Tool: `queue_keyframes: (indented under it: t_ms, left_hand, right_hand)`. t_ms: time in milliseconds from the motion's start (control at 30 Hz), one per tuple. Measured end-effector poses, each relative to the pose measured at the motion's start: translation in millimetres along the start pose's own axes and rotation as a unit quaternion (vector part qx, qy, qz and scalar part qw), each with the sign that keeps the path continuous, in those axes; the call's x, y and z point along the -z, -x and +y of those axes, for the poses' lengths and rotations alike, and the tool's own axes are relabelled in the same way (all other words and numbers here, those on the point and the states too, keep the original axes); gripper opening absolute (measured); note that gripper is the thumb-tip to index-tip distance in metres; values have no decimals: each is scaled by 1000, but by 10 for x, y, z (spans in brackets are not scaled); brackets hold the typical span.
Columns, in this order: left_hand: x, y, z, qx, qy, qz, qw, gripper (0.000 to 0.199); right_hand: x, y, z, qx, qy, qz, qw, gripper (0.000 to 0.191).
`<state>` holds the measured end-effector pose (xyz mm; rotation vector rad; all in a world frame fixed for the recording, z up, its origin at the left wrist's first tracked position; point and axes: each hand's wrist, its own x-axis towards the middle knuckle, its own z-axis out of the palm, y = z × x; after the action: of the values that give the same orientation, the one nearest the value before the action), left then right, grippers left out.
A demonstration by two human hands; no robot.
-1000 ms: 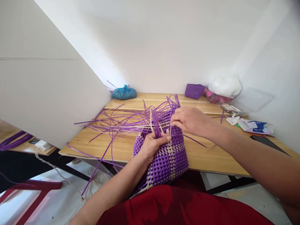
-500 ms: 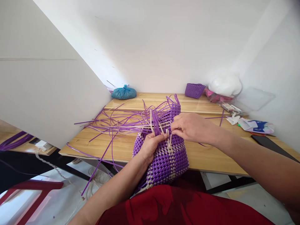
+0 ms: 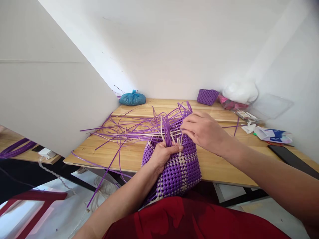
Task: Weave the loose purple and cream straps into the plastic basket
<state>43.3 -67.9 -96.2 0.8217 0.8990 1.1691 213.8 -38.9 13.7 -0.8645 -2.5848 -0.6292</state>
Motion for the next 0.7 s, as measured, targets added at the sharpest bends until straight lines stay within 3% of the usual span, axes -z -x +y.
queue_keyframes:
  t_ms: [67,267,400,500,600,700]
  left_hand:
    - [4,0,-6,7,3,2,1000,26]
    - [1,-17,-29,15,18,-5,1000,24]
    - [-13,-21,-21,17,19,-7,1000,24]
    - [-18,-21,-13,20,26,-8,999,25]
    - [-14,-28,-9,18,24,1,1000,24]
    - [-9,-45,-3,6,5,19,1000,26]
  right_hand:
    - [13,110,-45,-4,-3,40,999,21]
    - [-114,510,-17,-93,-81,-101,987,16]
    - [-284,645,60,-161,-154,-101,970,15]
    - [-359,680,103,-207,-241,-141,938,20]
    - [-324,697,145,-231,-366,-199,879,29]
    - [-127,684,143,-260,-451,-172,836,37]
